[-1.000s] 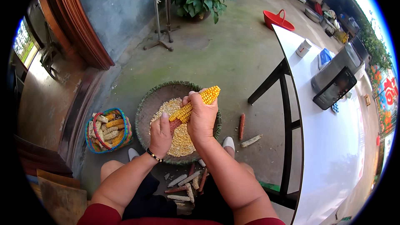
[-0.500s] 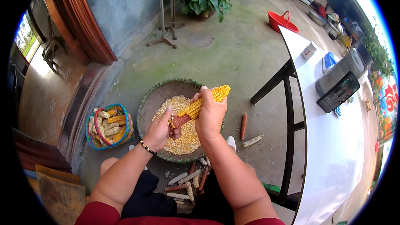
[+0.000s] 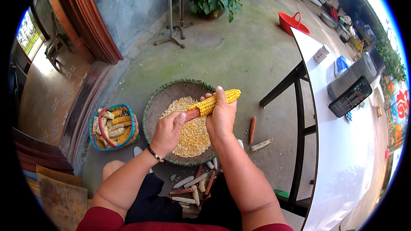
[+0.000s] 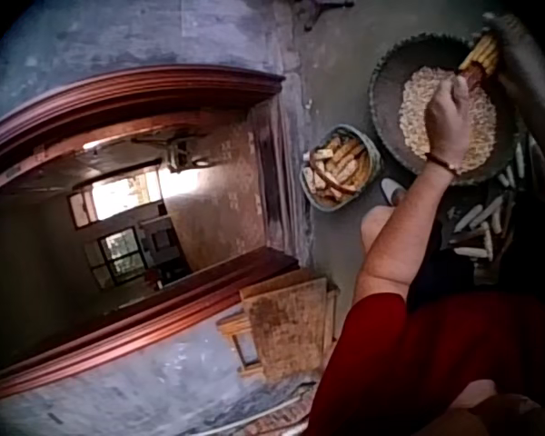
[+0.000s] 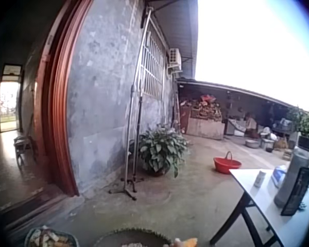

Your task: The person sits on the ground and shucks corn cobs by hand, removing kernels into a large woven basket. They pick up cobs from a smaller basket, strip the kernels, and place the bare cobs on the ground. The process is repeated continuously throughout the clip.

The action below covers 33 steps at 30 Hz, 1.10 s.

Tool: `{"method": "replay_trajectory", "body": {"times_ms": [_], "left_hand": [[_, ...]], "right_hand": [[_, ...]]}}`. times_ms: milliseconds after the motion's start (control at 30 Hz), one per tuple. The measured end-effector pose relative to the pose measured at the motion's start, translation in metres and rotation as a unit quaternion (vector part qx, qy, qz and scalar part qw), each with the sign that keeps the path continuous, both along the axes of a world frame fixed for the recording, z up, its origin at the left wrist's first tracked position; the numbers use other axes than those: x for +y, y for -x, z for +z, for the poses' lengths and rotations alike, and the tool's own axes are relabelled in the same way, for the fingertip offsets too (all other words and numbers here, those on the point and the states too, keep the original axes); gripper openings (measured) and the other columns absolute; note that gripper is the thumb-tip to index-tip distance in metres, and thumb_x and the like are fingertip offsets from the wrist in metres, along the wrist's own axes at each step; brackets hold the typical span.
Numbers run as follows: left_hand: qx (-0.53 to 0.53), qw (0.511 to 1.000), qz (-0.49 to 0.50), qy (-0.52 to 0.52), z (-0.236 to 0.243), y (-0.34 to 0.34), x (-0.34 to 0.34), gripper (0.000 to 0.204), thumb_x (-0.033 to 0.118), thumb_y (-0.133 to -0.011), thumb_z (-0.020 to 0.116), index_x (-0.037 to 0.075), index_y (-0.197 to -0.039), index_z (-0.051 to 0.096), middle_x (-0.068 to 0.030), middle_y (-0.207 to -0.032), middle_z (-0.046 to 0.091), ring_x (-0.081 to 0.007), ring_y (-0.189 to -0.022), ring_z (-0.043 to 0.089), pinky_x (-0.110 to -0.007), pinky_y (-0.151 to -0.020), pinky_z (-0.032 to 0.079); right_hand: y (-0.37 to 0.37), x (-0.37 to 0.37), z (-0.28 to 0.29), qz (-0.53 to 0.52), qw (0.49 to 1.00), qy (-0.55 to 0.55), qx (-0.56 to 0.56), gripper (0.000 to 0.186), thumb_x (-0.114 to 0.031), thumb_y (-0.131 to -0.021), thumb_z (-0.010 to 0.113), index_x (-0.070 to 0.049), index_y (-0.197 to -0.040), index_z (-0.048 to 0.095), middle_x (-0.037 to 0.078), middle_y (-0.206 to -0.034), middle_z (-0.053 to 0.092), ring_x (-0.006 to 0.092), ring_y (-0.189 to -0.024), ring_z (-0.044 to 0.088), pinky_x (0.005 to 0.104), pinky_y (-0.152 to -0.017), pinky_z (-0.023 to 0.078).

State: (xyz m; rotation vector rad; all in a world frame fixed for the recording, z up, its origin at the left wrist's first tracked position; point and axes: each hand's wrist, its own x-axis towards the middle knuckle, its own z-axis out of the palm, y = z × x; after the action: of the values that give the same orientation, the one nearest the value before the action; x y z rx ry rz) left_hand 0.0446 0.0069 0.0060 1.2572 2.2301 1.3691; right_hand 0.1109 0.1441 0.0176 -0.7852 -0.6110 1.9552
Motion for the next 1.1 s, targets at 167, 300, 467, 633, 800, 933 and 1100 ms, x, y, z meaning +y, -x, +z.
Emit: {"method": "replay_trajectory", "body": {"times_ms": [167, 300, 467, 633, 800, 933, 1100], "left_hand": [[0.122, 0.992, 0.022, -0.032, 0.005, -0.001, -0.002, 0.037, 0.025, -0.096, 0.043, 0.002, -0.067, 0.051, -0.0176, -0.058, 0.052, -0.0364, -0.053, 0.053, -0.045, -0.05, 0.042], [0.125, 0.991, 0.012, -0.047, 0.002, -0.002, -0.001, 0.038, 0.021, -0.095, 0.042, 0.002, -0.064, 0.051, -0.0179, -0.057, 0.051, -0.0362, -0.052, 0.053, -0.045, -0.05, 0.042], [0.018, 0.997, 0.035, -0.059, -0.006, -0.006, -0.001, 0.04, 0.02, -0.096, 0.04, 0.001, -0.061, 0.047, -0.018, -0.054, 0.048, -0.0349, -0.048, 0.05, -0.041, -0.048, 0.04], [-0.264, 0.958, 0.032, -0.104, -0.009, -0.006, 0.004, 0.048, 0.037, -0.099, 0.039, 0.004, -0.064, 0.045, -0.0025, -0.05, 0.039, -0.014, -0.044, 0.041, -0.031, -0.044, 0.036], [-0.38, 0.918, -0.041, -0.104, 0.0, 0.0, 0.003, 0.05, 0.049, -0.096, 0.041, 0.006, -0.07, 0.046, 0.0014, -0.054, 0.04, -0.0082, -0.046, 0.041, -0.023, -0.044, 0.035], [-0.417, 0.903, -0.091, -0.045, 0.005, 0.001, 0.002, 0.047, 0.046, -0.095, 0.046, 0.006, -0.071, 0.048, 0.0005, -0.055, 0.041, -0.0088, -0.048, 0.042, -0.023, -0.043, 0.033], [-0.623, 0.763, -0.159, -0.067, 0.003, 0.009, 0.0, 0.035, 0.036, -0.093, 0.053, 0.008, -0.071, 0.049, 0.0012, -0.056, 0.041, -0.008, -0.046, 0.038, -0.022, -0.042, 0.029]], "right_hand": [[-0.001, -0.005, 0.008, 0.029, 0.999, 0.013, 0.02, 0.017, -0.009, -0.089, 0.056, -0.005, -0.094, 0.041, 0.007, -0.077, 0.051, 0.0195, -0.065, 0.058, 0.038, -0.058, 0.055], [-0.001, -0.005, 0.007, 0.029, 0.999, 0.014, 0.013, 0.015, -0.008, -0.088, 0.055, -0.004, -0.09, 0.041, 0.007, -0.076, 0.051, 0.0193, -0.063, 0.057, 0.0375, -0.057, 0.054], [-0.004, -0.002, 0.003, 0.046, 0.999, 0.022, 0.02, 0.016, -0.009, -0.087, 0.056, -0.006, -0.093, 0.042, 0.007, -0.079, 0.049, 0.0192, -0.066, 0.054, 0.0383, -0.062, 0.053], [-0.004, 0.002, -0.004, 0.023, 0.995, 0.08, 0.045, 0.018, -0.012, -0.089, 0.056, -0.004, -0.095, 0.041, 0.009, -0.084, 0.048, 0.0214, -0.074, 0.053, 0.0401, -0.07, 0.053], [-0.001, 0.006, -0.011, -0.002, 0.989, 0.125, 0.075, 0.025, -0.023, -0.093, 0.053, -0.002, -0.097, 0.041, 0.011, -0.088, 0.048, 0.024, -0.081, 0.053, 0.0443, -0.079, 0.051], [-0.001, 0.008, -0.012, 0.013, 0.995, 0.085, 0.057, 0.028, -0.027, -0.094, 0.05, 0.0, -0.098, 0.043, 0.011, -0.09, 0.05, 0.0253, -0.084, 0.055, 0.0462, -0.082, 0.051], [-0.001, 0.005, -0.011, 0.025, 0.997, 0.059, 0.041, 0.02, -0.02, -0.095, 0.047, -0.002, -0.099, 0.041, 0.011, -0.088, 0.052, 0.0245, -0.08, 0.058, 0.0443, -0.075, 0.054]]}}
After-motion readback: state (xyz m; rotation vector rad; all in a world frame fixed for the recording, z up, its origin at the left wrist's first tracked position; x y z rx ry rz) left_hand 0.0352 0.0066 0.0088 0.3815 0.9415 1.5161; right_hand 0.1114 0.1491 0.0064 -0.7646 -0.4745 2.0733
